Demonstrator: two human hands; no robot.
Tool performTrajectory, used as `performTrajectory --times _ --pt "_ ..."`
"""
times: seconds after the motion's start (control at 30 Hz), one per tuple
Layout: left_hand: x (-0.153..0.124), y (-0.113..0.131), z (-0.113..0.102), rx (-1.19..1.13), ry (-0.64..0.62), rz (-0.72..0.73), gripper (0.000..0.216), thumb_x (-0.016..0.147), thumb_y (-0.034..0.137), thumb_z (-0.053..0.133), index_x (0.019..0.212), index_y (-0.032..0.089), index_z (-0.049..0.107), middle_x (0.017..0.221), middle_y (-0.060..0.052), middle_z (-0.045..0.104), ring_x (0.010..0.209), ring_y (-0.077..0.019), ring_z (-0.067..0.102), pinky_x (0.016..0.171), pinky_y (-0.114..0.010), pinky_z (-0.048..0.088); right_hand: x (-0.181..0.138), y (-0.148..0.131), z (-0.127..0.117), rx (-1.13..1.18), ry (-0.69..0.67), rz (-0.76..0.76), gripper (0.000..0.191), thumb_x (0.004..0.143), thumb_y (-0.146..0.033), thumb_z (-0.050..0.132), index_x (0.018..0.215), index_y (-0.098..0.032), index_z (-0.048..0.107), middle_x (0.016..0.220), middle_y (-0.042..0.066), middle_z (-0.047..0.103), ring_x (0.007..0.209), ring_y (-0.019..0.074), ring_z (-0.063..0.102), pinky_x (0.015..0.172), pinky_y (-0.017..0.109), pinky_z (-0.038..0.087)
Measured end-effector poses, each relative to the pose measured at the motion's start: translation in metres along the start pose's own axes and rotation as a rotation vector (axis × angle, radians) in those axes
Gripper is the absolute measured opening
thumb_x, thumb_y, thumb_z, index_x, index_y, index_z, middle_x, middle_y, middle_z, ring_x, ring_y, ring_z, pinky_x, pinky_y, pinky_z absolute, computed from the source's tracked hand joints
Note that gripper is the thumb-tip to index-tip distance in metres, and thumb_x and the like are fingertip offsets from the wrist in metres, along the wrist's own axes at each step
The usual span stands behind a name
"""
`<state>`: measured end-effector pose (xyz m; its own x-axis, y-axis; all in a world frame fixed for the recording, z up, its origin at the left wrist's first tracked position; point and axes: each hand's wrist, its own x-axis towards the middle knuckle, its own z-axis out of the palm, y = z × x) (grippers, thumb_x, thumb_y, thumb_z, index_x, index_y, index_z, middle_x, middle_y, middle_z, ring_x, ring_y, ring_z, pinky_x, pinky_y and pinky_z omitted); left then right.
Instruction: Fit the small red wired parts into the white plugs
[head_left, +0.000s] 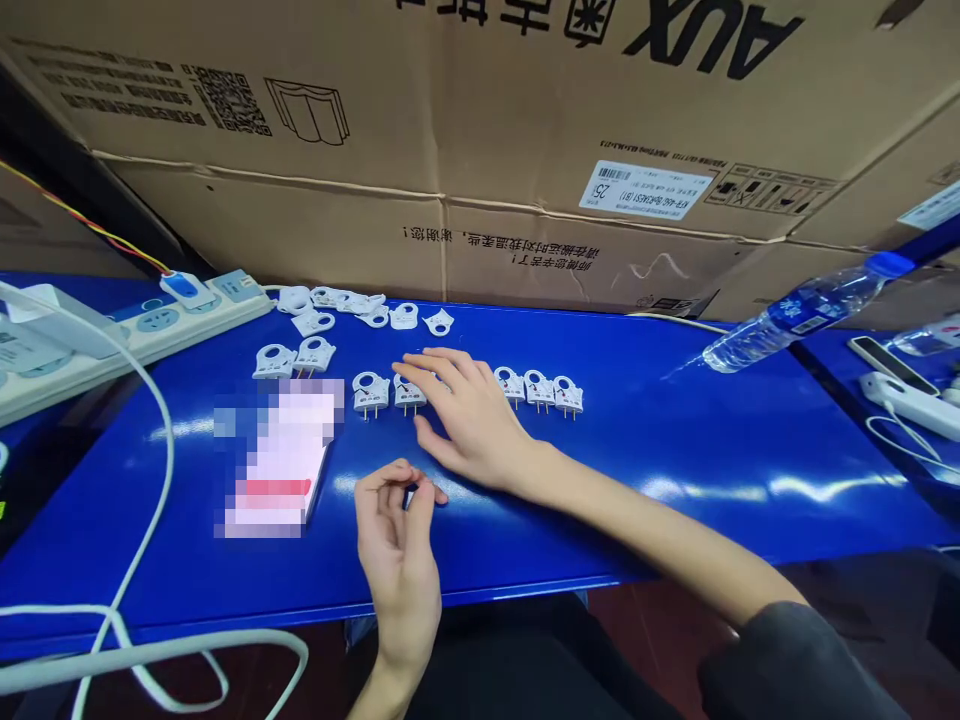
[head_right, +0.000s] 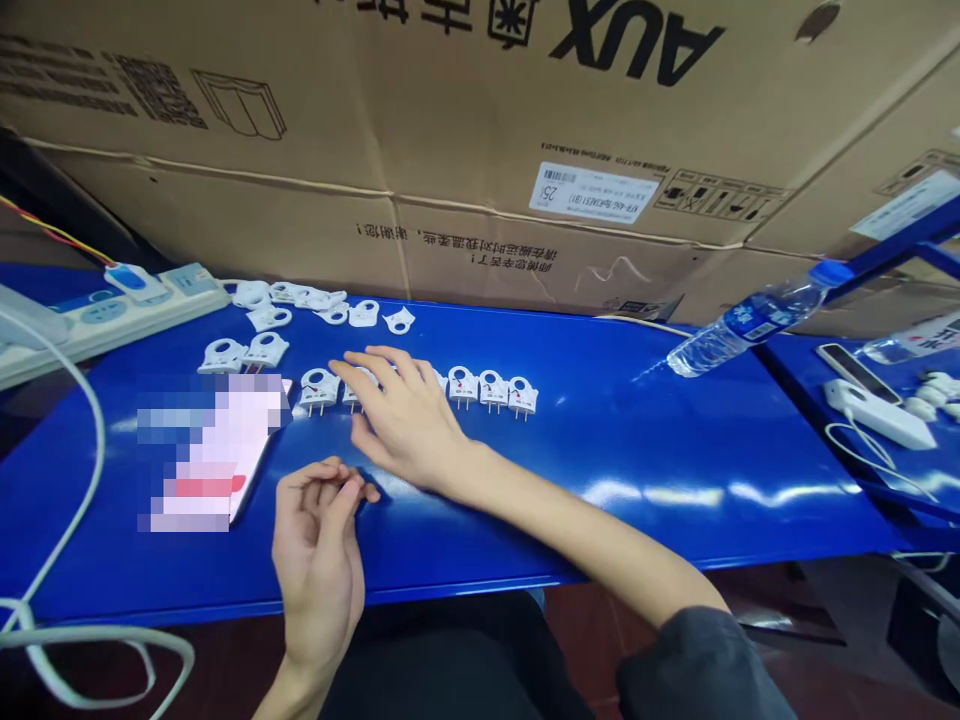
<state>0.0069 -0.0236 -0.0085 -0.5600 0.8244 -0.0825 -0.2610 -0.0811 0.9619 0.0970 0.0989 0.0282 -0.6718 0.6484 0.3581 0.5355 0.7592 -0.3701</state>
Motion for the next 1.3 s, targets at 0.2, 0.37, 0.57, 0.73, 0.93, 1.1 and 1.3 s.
performTrajectory --times 0.2,0.37,0.57,0.73,0.93,1.1,1.3 --pt "-0.002 0.0 0.001 0.114 -0.064 0.018 0.022 0.091 0.032 0.073 0.11 0.026 0.062 0.116 -0.003 0.062 0.103 -0.0158 0.066 0.086 -0.026 0.056 -0.091 -0.019 -0.029 -0.095 -0.009 0.193 0.055 0.103 -0.029 0.052 0.156 -0.016 0.045 0.159 0.015 0.05 0.151 0.0328 0.039 0.119 0.055 0.041" --pt "-0.001 0.004 -0.003 0.428 -0.284 0.117 0.024 0.096 0.035 0.066 0.119 0.027 0.063 0.122 -0.007 0.067 0.108 -0.0216 0.07 0.091 -0.035 0.06 -0.13 -0.026 -0.028 -0.192 0.073 0.444 0.062 0.108 -0.034 0.048 0.165 -0.019 0.03 0.163 0.015 0.045 0.156 0.0329 0.034 0.124 0.061 0.037" --pt "0.011 0.006 -0.013 1.012 -0.522 0.593 0.043 0.1 0.033 0.056 0.143 0.029 0.056 0.145 -0.011 0.062 0.138 -0.0323 0.056 0.122 -0.057 0.035 -0.139 -0.029 -0.005 -0.193 -0.005 0.508 0.065 0.11 -0.035 0.041 0.169 -0.018 0.019 0.171 0.014 0.032 0.162 0.0318 0.022 0.127 0.062 0.033" --pt "0.022 -0.004 -0.018 1.216 -0.565 0.689 0.058 0.103 0.034 0.05 0.16 0.027 0.04 0.165 -0.014 0.046 0.156 -0.0334 0.037 0.128 -0.062 0.02 -0.133 -0.029 0.004 -0.195 -0.061 0.508 0.063 0.11 -0.036 0.039 0.168 -0.015 0.025 0.173 0.015 0.025 0.162 0.0338 0.018 0.127 0.064 0.032" --pt "0.024 -0.008 -0.019 1.27 -0.575 0.713 0.057 0.104 0.035 0.047 0.16 0.026 0.042 0.166 -0.015 0.043 0.156 -0.0357 0.036 0.127 -0.063 0.021 -0.126 -0.028 0.007 -0.197 -0.087 0.52 0.062 0.109 -0.034 0.037 0.166 -0.01 0.029 0.172 0.017 0.023 0.162 0.0352 0.016 0.127 0.066 0.028" --pt "0.023 -0.009 -0.019 1.258 -0.572 0.72 0.056 0.104 0.035 0.047 0.159 0.024 0.045 0.165 -0.015 0.045 0.155 -0.0367 0.038 0.127 -0.064 0.02 -0.125 -0.029 0.007 -0.204 -0.095 0.531 0.061 0.11 -0.035 0.035 0.166 -0.009 0.03 0.172 0.017 0.023 0.162 0.0345 0.017 0.128 0.065 0.028" --pt "0.023 -0.005 -0.022 1.142 -0.577 0.605 0.058 0.102 0.038 0.054 0.159 0.032 0.043 0.164 -0.009 0.047 0.155 -0.0341 0.038 0.128 -0.065 0.018 -0.131 -0.027 0.001 0.017 0.009 0.566 0.057 0.112 -0.037 0.034 0.166 -0.02 0.032 0.172 0.01 0.029 0.162 0.0294 0.021 0.131 0.062 0.022"
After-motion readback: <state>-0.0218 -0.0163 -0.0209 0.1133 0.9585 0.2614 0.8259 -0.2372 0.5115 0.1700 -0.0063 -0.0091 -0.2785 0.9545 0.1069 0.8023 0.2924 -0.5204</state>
